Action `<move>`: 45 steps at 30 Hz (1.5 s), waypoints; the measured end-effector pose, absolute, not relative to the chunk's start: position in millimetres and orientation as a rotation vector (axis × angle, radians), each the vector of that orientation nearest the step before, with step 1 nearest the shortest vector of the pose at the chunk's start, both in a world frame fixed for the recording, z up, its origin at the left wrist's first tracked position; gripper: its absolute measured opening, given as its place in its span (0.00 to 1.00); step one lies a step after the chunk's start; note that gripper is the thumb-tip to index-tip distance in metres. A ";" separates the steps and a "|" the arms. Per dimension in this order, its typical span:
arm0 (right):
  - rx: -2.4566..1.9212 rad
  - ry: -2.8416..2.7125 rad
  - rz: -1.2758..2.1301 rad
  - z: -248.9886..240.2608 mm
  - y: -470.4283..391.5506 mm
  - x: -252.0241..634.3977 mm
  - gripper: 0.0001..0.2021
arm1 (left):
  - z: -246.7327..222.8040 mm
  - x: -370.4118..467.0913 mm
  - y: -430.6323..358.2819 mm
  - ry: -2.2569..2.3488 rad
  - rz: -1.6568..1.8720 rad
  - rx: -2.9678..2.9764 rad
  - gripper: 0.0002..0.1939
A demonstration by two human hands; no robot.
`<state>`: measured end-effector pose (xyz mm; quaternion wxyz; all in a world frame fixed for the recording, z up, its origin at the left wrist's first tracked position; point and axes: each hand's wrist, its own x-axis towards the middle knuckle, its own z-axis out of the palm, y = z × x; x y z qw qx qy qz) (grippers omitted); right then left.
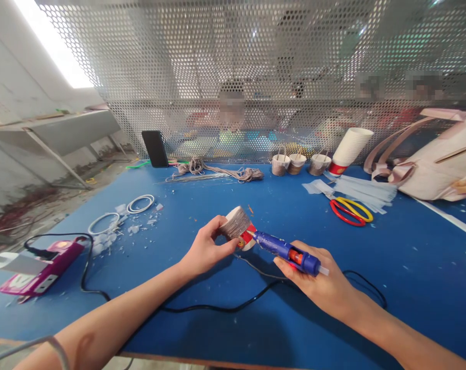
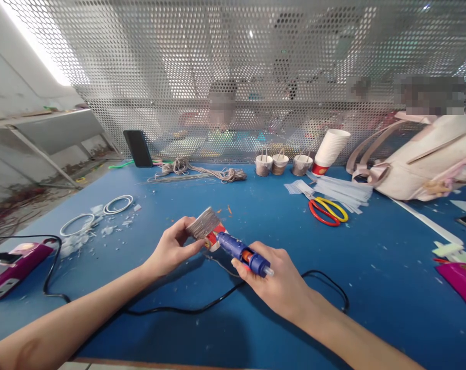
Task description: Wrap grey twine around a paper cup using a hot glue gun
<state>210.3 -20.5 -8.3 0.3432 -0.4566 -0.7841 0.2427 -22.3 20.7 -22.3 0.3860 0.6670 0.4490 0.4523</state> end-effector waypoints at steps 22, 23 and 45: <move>-1.339 -1.795 1.023 0.6 -15.8 216.2 0.17 | -23.9 -29.7 25.4 1.059 1.088 1.703 0.10; -1.328 -1.787 1.026 1.5 -16.5 215.8 0.16 | -24.4 -30.1 25.7 1.055 1.083 1.704 0.10; -1.174 -2.009 0.791 -8.4 -29.9 203.6 0.14 | -26.5 -25.7 23.4 1.057 1.101 1.703 0.09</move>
